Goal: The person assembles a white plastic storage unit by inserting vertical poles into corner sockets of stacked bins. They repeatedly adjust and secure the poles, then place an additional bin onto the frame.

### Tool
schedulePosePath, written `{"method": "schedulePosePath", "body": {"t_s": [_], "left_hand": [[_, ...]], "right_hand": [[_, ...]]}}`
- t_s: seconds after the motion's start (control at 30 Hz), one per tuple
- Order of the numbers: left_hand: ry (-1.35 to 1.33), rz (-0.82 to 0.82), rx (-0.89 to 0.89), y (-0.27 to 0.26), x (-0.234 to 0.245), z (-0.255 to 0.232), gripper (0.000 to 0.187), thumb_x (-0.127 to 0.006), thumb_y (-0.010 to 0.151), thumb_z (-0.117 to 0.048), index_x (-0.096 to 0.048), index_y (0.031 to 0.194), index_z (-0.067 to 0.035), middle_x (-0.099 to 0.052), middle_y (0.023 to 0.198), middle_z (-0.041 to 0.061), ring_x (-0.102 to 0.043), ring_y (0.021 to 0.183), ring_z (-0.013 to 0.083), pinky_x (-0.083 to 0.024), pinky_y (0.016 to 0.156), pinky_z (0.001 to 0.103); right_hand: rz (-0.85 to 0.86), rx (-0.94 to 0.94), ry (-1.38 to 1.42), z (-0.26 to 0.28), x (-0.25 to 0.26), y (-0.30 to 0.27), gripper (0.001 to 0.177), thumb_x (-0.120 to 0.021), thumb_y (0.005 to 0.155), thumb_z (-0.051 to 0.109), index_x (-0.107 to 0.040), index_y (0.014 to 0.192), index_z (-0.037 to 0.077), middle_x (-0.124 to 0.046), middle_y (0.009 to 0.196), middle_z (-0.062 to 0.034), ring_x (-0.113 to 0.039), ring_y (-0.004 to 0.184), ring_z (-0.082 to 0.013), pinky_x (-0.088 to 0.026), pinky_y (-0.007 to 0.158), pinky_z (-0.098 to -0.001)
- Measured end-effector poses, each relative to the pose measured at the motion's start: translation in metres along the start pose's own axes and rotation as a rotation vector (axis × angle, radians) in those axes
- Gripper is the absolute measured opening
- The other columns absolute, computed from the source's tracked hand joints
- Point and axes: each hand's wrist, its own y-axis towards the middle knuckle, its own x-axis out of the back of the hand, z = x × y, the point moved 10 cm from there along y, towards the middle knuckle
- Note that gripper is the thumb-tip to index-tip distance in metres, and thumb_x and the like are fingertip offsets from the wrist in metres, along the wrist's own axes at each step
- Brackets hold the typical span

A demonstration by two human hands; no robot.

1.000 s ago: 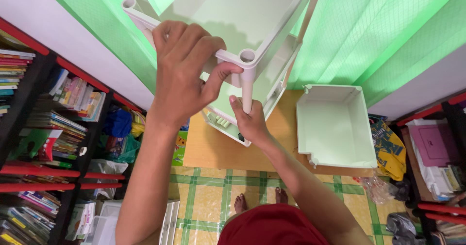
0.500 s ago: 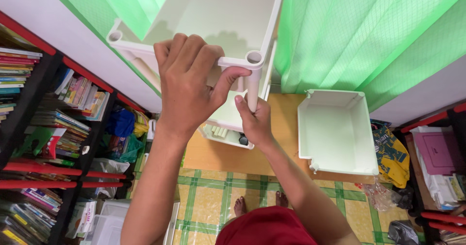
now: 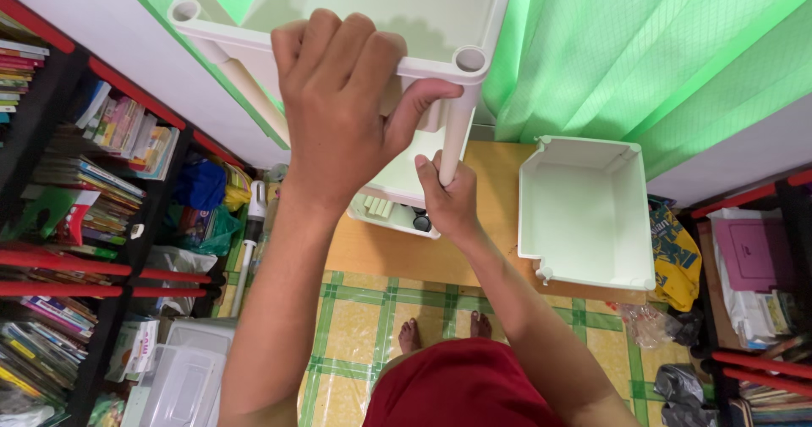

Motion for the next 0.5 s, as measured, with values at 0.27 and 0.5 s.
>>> {"method": "schedulePosePath", "body": {"t_s": [0.27,0.5], "left_hand": [[0.009,0.067,-0.030,-0.001,0.005,-0.008,0.026,-0.072,0.103,-0.025,-0.066,0.120,-0.006,-0.055,0.105,0.006,-0.051,0.094,0.0264,-0.033,0.092,0.043],[-0.029,0.158,-0.121,0.007,-0.002,-0.025,0.024,-0.070,0.105,-0.020,-0.062,0.122,-0.005,-0.057,0.104,0.008,-0.055,0.097,0.0259,-0.038,0.096,0.043]], "right_hand": [[0.284,-0.163,0.131,0.003,-0.010,0.008,0.043,-0.063,0.101,0.024,-0.042,0.066,0.009,-0.038,0.061,0.0054,-0.034,0.059,-0.0057,-0.027,0.052,-0.0278],[0.363,0.012,0.445,0.074,0.003,0.026,0.035,-0.052,0.101,0.035,-0.055,0.088,0.002,-0.049,0.077,-0.0020,-0.044,0.071,-0.0113,-0.036,0.066,-0.0297]]}}
